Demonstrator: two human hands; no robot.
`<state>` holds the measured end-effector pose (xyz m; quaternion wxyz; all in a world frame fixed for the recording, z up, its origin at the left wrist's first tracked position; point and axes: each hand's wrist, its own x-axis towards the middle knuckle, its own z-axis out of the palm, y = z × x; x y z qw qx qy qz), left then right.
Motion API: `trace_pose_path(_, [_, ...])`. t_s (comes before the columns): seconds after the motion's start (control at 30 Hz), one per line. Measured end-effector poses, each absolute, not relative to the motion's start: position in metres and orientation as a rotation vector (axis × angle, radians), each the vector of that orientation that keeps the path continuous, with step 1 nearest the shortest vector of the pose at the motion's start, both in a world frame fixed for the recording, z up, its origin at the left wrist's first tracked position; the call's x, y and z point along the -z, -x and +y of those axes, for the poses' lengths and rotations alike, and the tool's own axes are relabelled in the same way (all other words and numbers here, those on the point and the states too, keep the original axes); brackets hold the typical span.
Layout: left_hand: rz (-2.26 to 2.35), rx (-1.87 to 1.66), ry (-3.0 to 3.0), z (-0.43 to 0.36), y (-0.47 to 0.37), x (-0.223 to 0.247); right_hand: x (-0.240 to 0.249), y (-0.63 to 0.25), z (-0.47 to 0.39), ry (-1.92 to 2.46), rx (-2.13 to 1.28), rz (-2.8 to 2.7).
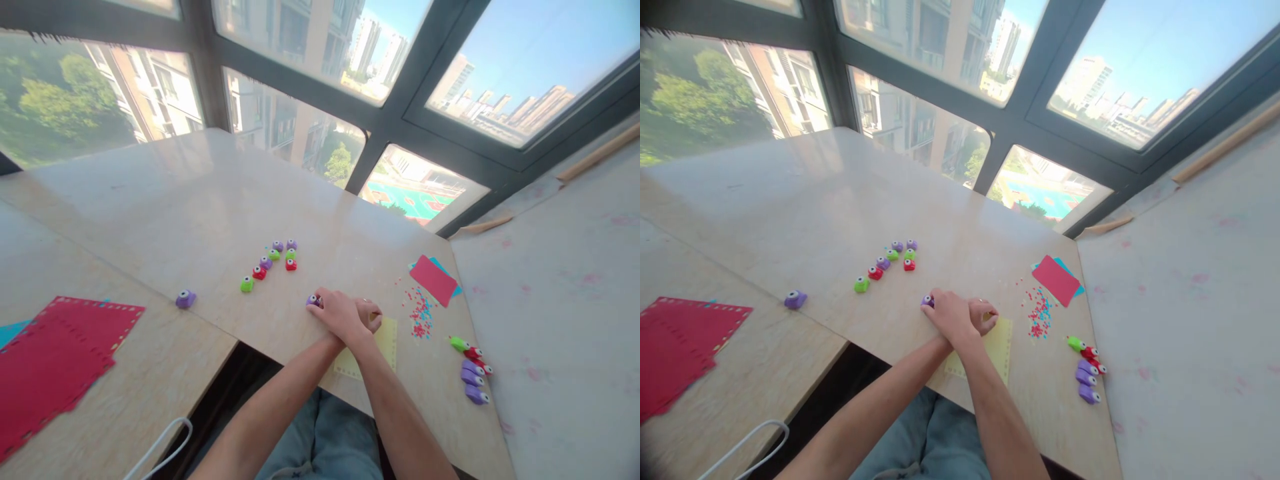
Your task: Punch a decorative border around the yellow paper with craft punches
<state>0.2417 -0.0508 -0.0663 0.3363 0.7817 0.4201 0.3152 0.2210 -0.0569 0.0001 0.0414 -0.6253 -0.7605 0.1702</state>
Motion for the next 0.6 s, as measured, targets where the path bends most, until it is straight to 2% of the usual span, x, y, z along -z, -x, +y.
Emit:
trace_pose_path(0.17, [1.033,-0.798,-2.016,-0.051,-0.238,0.066,0.002,-0.209,-0.05,1.93,-0.627,-2.329])
trace_pose_path(0.27, [1.031,-0.808,-2.013,-0.052,-0.235,0.063,0.005,-0.202,-0.042,1.888,-0.8,-2.201])
trace_pose_path(0.43, [1.032,-0.824,-2.009,-0.054,-0.227,0.054,0.015,-0.187,-0.033,1.542,-1.199,-1.85])
trace_pose_path(0.6, [1.034,-0.885,-2.022,-0.053,-0.23,0.055,0.028,-0.192,-0.043,1.354,-1.247,-1.764])
